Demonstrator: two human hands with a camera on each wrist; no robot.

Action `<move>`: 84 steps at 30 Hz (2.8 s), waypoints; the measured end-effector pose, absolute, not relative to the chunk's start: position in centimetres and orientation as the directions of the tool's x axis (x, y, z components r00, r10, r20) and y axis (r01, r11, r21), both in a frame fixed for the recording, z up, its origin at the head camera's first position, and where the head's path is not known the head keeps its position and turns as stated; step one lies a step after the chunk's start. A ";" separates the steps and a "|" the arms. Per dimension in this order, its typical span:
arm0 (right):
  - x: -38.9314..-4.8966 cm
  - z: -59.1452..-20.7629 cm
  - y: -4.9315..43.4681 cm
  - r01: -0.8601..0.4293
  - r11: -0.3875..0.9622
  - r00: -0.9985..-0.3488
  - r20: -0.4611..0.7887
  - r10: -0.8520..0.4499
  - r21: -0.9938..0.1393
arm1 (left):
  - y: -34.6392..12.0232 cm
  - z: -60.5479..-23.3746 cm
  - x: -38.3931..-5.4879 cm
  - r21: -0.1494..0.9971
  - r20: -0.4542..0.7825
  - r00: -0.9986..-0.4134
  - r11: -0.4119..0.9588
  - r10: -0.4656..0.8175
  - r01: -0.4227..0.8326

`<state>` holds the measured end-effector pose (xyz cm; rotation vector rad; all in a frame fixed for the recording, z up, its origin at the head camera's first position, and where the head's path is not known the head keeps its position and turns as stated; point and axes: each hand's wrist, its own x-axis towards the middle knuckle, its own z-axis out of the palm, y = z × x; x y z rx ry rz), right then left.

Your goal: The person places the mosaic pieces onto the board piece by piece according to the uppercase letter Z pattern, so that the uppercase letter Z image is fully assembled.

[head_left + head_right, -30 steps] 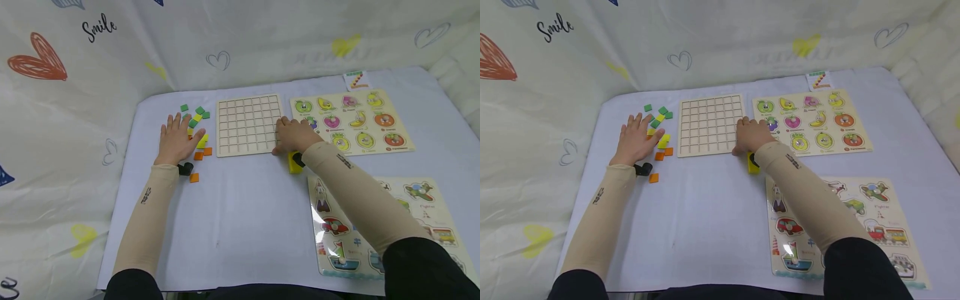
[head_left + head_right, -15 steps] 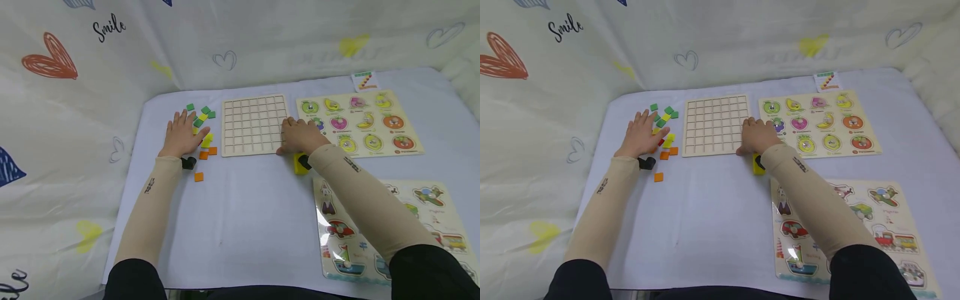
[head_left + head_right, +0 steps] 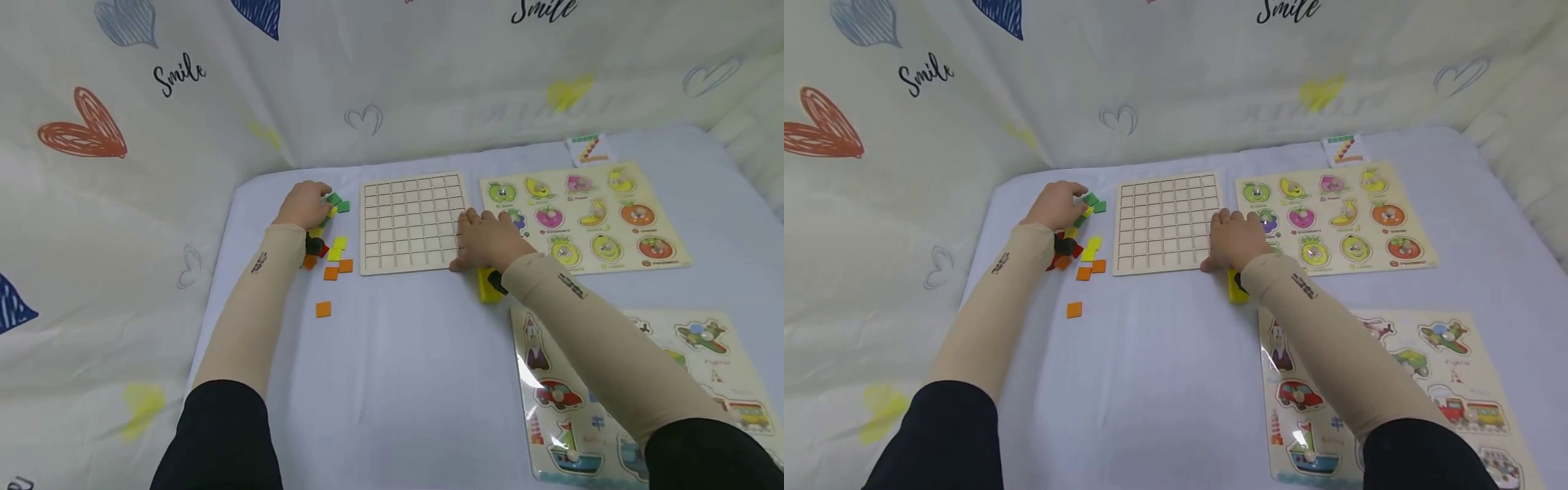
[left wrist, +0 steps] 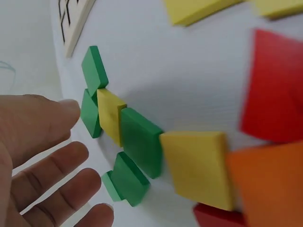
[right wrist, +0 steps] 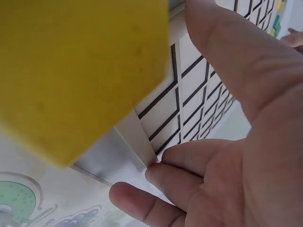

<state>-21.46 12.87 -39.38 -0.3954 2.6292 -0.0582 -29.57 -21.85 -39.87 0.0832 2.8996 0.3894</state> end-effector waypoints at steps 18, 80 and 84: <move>-20.7 -38.7 13.2 -0.280 0.956 -0.868 -0.403 -0.291 -0.087 | -20.2 -40.2 -32.3 0.195 -0.143 -0.986 0.979 0.089 0.060; -20.3 -38.7 12.7 -0.301 0.952 -0.855 -0.427 -0.294 -0.053 | -19.5 -39.9 -32.2 0.295 -0.321 -0.916 0.945 0.240 0.144; -20.3 -38.8 12.6 -0.311 0.949 -0.851 -0.430 -0.303 -0.053 | -20.2 -39.9 -31.7 0.294 -0.336 -0.908 0.944 0.251 0.152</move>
